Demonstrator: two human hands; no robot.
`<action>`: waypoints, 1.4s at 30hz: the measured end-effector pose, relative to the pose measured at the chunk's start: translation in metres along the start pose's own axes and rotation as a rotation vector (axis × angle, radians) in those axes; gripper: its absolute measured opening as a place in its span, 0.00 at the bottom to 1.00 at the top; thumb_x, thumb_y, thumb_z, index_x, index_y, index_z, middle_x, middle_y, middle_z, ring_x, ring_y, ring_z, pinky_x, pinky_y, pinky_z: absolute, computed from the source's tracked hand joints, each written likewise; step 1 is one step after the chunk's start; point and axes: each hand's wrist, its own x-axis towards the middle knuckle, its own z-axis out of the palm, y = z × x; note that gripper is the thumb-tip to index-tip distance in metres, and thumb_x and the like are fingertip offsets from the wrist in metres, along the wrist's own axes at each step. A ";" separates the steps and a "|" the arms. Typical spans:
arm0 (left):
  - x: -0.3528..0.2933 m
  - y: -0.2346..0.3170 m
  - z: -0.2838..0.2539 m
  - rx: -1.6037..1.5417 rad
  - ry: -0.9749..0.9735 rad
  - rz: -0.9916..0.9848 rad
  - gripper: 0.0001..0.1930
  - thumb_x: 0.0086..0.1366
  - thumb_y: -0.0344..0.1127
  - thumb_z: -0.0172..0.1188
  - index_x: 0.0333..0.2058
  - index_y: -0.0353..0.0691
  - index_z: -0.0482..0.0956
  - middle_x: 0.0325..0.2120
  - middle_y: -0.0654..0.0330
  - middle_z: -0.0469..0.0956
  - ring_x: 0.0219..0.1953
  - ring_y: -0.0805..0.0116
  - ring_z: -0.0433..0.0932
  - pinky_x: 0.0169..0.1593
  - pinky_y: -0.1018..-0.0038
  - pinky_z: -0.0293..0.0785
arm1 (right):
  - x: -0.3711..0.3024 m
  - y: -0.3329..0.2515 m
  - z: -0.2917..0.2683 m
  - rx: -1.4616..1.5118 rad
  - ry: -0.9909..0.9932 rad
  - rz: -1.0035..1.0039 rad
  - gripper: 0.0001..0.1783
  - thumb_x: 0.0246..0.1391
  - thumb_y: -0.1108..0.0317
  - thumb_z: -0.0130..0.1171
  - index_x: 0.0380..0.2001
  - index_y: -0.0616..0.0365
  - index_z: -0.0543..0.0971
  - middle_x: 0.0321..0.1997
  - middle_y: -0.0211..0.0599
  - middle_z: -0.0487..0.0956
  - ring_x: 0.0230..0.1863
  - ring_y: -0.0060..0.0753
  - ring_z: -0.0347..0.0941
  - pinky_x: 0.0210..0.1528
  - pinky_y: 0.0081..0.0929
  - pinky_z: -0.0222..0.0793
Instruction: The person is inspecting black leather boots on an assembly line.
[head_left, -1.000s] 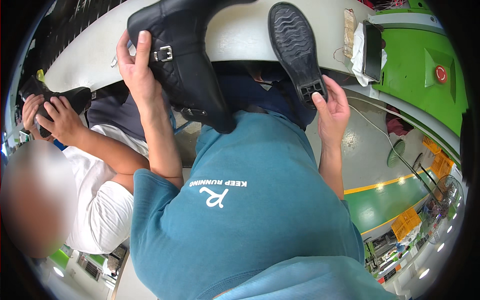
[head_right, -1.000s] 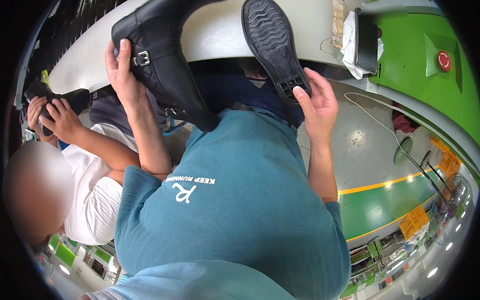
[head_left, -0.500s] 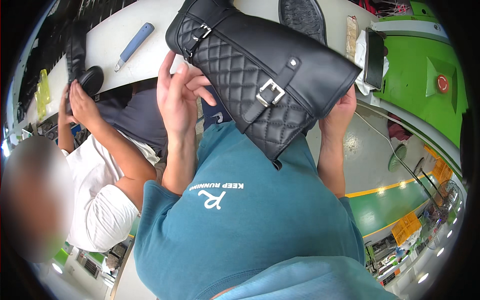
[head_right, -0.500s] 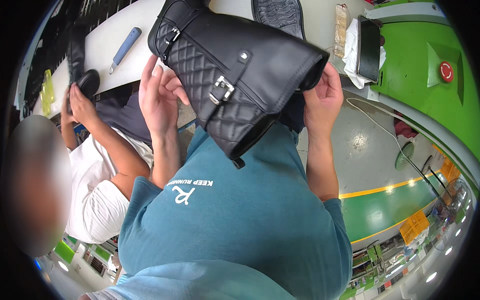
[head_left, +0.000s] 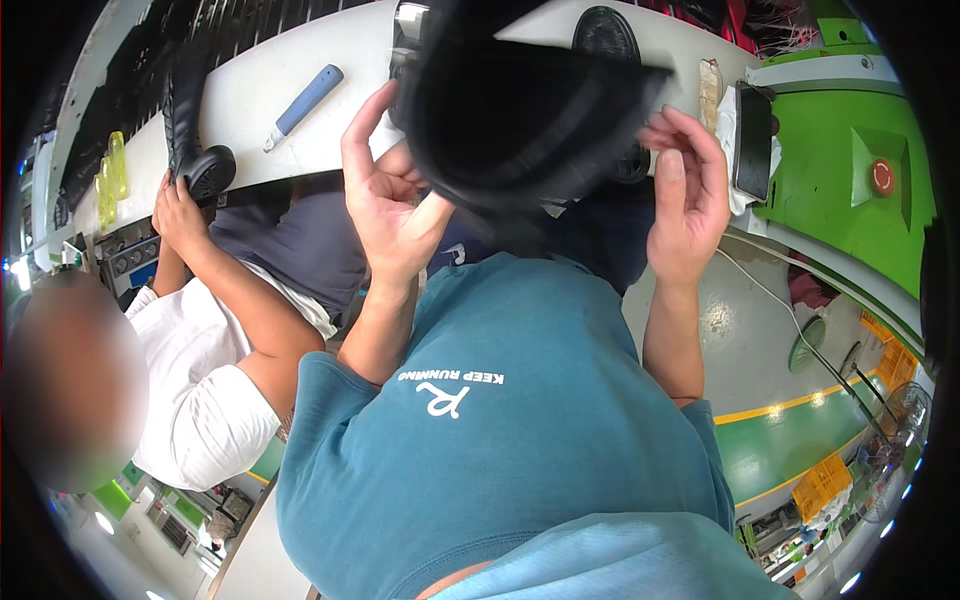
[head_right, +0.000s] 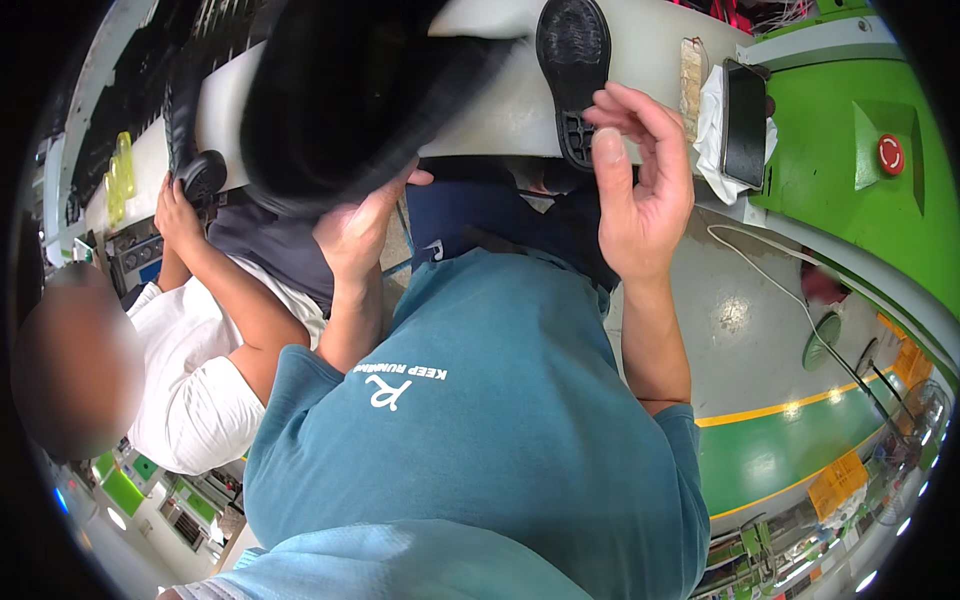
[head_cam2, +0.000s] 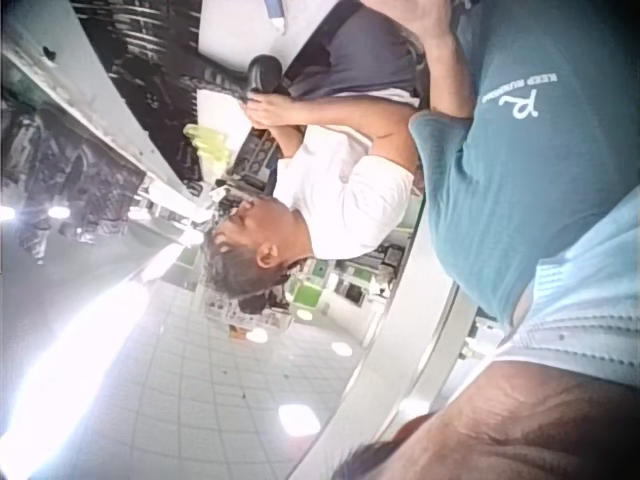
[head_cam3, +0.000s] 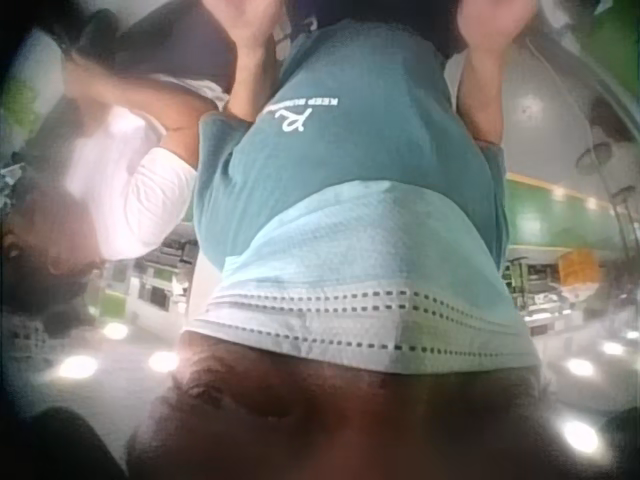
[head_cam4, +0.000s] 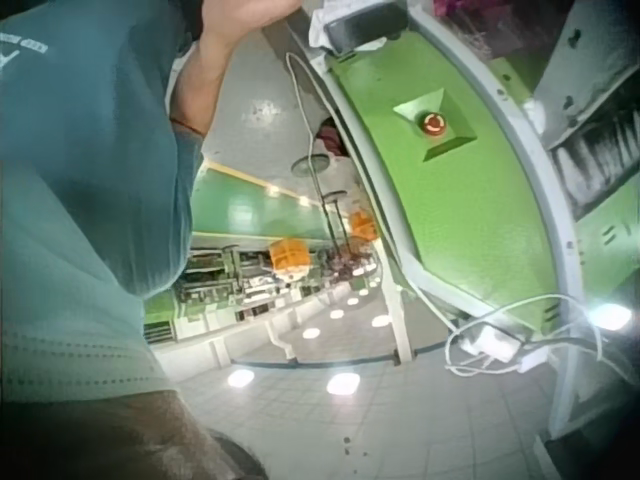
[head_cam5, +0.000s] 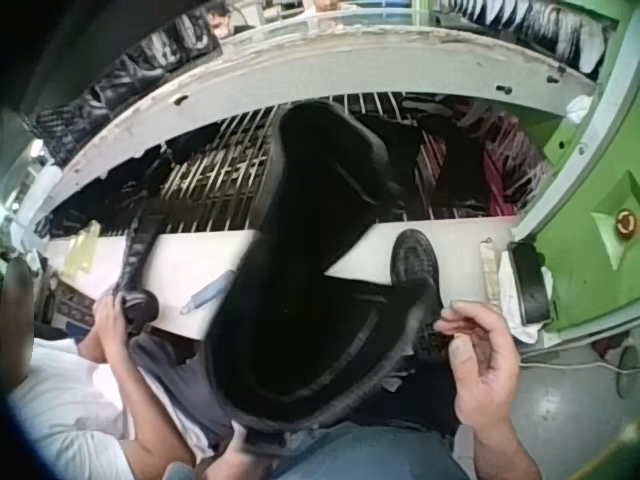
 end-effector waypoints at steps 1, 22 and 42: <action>0.002 -0.003 0.002 0.006 0.028 0.008 0.40 0.66 0.15 0.71 0.70 0.29 0.57 0.50 0.38 0.86 0.48 0.54 0.91 0.48 0.67 0.92 | 0.003 -0.010 0.004 0.193 -0.052 0.042 0.24 0.71 0.68 0.67 0.65 0.67 0.78 0.60 0.47 0.81 0.58 0.39 0.82 0.66 0.37 0.75; 0.110 0.009 -0.049 0.415 -0.276 0.158 0.45 0.46 0.42 0.91 0.64 0.38 0.81 0.58 0.54 0.83 0.60 0.61 0.81 0.64 0.62 0.79 | 0.114 -0.109 0.088 0.307 -0.565 -0.228 0.80 0.34 0.58 0.94 0.83 0.62 0.50 0.75 0.53 0.69 0.76 0.49 0.68 0.80 0.47 0.61; 0.096 -0.074 -0.051 0.171 -0.095 0.190 0.60 0.52 0.40 0.86 0.76 0.31 0.57 0.64 0.45 0.76 0.65 0.50 0.76 0.72 0.58 0.68 | 0.065 -0.050 0.114 0.114 -0.268 -0.584 0.78 0.21 0.66 0.97 0.77 0.64 0.60 0.70 0.53 0.64 0.63 0.46 0.78 0.64 0.38 0.81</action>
